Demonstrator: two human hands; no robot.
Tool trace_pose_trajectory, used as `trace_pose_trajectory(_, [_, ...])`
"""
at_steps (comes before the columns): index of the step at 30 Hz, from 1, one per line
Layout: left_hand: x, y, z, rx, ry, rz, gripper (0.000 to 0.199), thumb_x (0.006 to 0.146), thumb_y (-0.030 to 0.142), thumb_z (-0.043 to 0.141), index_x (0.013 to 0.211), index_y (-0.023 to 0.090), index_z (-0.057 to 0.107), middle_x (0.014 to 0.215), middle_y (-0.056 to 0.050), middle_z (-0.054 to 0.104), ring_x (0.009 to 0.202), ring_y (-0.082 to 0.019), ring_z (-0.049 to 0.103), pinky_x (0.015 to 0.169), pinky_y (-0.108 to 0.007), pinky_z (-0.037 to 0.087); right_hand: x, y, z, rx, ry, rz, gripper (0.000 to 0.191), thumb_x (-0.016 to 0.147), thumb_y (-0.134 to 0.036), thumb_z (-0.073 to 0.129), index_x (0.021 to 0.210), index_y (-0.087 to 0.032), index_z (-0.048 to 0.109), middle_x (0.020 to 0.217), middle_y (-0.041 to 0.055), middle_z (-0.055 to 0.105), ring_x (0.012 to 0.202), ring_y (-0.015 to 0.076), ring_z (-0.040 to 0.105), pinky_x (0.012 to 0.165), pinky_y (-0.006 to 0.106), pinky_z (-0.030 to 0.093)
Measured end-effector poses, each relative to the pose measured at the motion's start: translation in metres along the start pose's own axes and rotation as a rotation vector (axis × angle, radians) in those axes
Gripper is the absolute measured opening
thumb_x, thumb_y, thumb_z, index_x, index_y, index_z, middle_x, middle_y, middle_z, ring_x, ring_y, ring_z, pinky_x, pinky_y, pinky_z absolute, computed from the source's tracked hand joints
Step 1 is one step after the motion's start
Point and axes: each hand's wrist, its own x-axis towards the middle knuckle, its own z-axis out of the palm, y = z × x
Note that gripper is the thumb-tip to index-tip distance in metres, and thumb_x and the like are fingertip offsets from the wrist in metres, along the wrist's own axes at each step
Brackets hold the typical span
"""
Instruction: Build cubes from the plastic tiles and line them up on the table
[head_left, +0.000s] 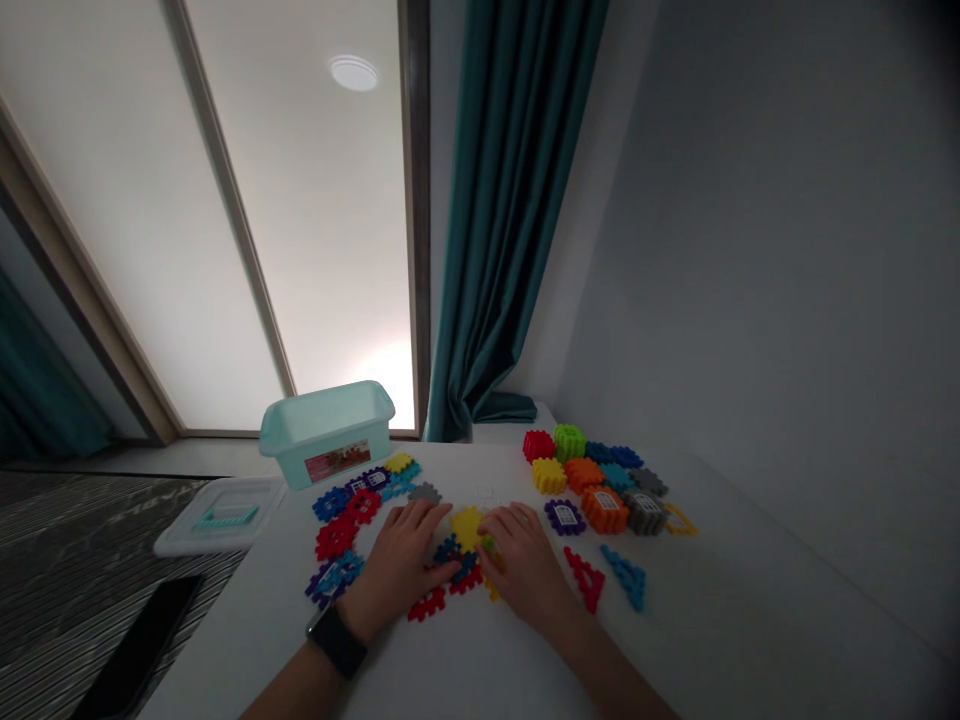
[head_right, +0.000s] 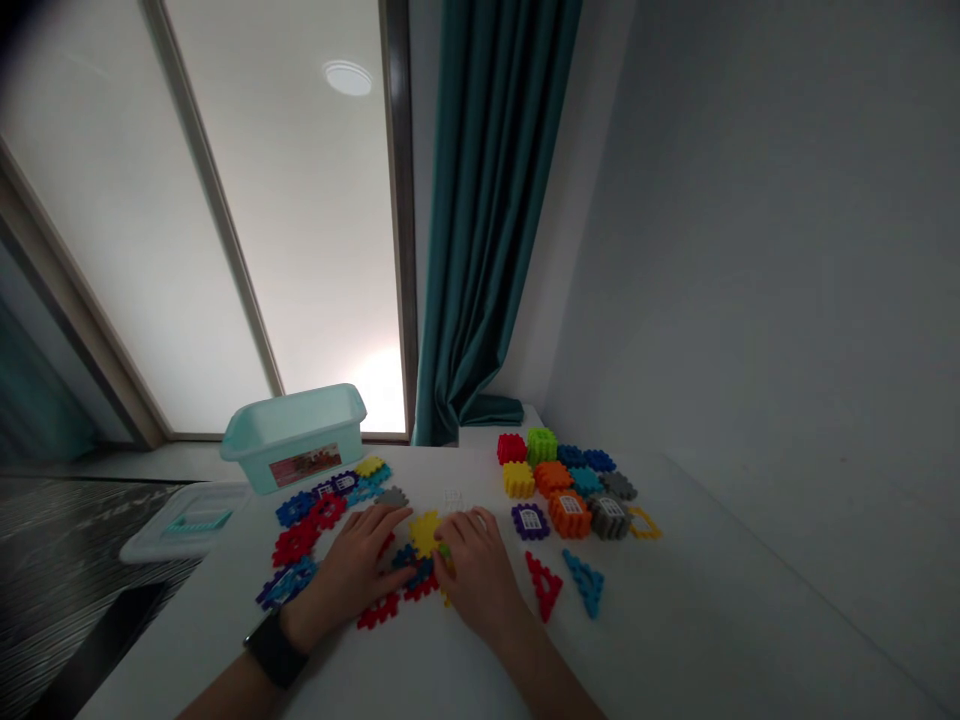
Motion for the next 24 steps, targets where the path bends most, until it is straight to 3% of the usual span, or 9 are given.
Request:
trace_pose_trajectory(7, [0.001, 0.002, -0.006, 0.024, 0.022, 0.030, 0.048, 0.075, 0.032, 0.082, 0.117, 0.023, 0.061, 0.114, -0.008, 0.064, 0.102, -0.029, 0.061, 0.089, -0.044, 0.049, -0.001, -0.011, -0.001, 0.049, 0.002, -0.026, 0.018, 0.085, -0.008, 0.057, 0.095, -0.023, 0.054, 0.093, 0.0032, 0.065, 0.092, 0.0226, 0.063, 0.101, 0.047, 0.045])
trace_pose_trajectory(11, [0.002, 0.002, -0.009, 0.019, 0.020, 0.035, 0.048, 0.076, 0.025, 0.077, 0.121, 0.023, 0.059, 0.116, -0.008, 0.063, 0.105, -0.029, 0.060, 0.090, -0.045, 0.049, -0.002, -0.008, -0.003, 0.059, -0.022, -0.013, 0.023, 0.086, -0.009, 0.058, 0.104, -0.022, 0.055, 0.101, 0.0061, 0.066, 0.099, 0.0253, 0.063, 0.100, 0.050, 0.047])
trace_pose_trajectory(17, [0.001, 0.001, -0.010, -0.048, 0.001, 0.069, 0.057, 0.074, 0.015, 0.070, 0.129, 0.024, 0.056, 0.120, -0.009, 0.061, 0.108, -0.029, 0.059, 0.094, -0.045, 0.048, -0.005, -0.003, -0.009, 0.159, -0.105, 0.018, 0.040, 0.085, -0.008, 0.056, 0.122, -0.024, 0.053, 0.136, 0.0102, 0.057, 0.125, 0.0285, 0.054, 0.105, 0.051, 0.048])
trace_pose_trajectory(24, [-0.001, -0.002, -0.012, -0.132, -0.006, 0.070, 0.059, 0.074, 0.012, 0.066, 0.131, 0.024, 0.056, 0.120, -0.010, 0.060, 0.109, -0.028, 0.057, 0.096, -0.045, 0.048, -0.005, -0.006, -0.013, 0.276, -0.176, 0.047, 0.048, 0.081, -0.003, 0.053, 0.124, -0.025, 0.053, 0.135, 0.0094, 0.057, 0.126, 0.0266, 0.053, 0.107, 0.050, 0.048])
